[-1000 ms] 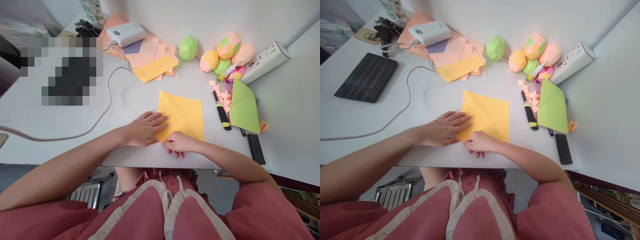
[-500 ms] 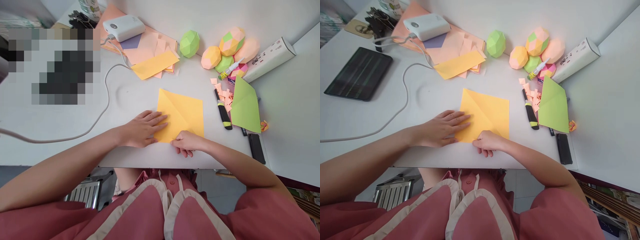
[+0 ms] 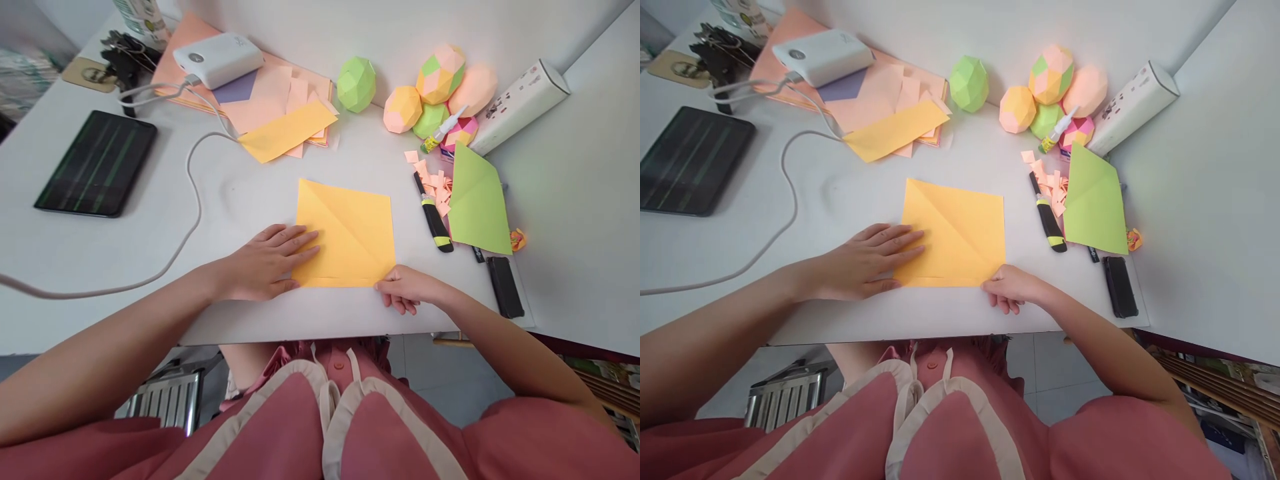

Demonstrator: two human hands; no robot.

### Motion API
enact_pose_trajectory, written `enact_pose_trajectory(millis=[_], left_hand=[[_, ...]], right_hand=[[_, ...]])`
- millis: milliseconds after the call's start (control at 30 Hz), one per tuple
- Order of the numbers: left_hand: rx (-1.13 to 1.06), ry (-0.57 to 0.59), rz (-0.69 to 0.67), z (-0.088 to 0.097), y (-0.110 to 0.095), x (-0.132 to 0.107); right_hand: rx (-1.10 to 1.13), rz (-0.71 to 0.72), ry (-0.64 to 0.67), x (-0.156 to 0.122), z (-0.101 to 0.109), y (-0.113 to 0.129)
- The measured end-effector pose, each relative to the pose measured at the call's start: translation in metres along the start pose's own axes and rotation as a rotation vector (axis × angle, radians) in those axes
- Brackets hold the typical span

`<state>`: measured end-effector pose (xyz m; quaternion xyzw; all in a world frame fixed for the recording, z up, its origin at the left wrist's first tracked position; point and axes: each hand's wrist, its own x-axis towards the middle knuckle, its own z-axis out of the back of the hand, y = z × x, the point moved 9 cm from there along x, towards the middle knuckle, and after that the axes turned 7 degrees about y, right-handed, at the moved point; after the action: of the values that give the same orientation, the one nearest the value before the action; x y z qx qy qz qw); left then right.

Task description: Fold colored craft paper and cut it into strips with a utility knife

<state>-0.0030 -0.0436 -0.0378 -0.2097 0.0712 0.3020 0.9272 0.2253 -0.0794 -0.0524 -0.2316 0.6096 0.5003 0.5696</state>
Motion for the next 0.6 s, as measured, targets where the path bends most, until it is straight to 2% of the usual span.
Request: enact_pose_trajectory(millis=[167, 300, 400, 433, 467, 500, 600], left_hand=[[-0.005, 0.021, -0.013, -0.004, 0.001, 0.000], [0.009, 0.032, -0.011, -0.005, 0.003, 0.001], [0.048, 0.011, 0.019, -0.004, 0.003, -0.001], [0.070, -0.006, 0.043, -0.003, 0.001, -0.001], [0.099, -0.030, 0.076, -0.002, -0.001, -0.001], [0.134, -0.056, 0.114, 0.000, -0.005, -0.001], [0.274, -0.138, 0.279, 0.010, -0.025, 0.003]], right_hand=[[0.117, -0.007, -0.030, -0.009, 0.016, -0.041], [0.194, -0.002, -0.117, -0.020, 0.033, -0.071], [0.263, 0.128, -0.157, -0.028, 0.040, -0.076], [0.273, 0.202, -0.220, -0.031, 0.046, -0.074], [0.264, 0.279, -0.339, -0.037, 0.057, -0.071], [0.222, 0.345, -0.516, -0.045, 0.072, -0.069], [-0.095, 0.398, -1.184, -0.085, 0.114, -0.058]])
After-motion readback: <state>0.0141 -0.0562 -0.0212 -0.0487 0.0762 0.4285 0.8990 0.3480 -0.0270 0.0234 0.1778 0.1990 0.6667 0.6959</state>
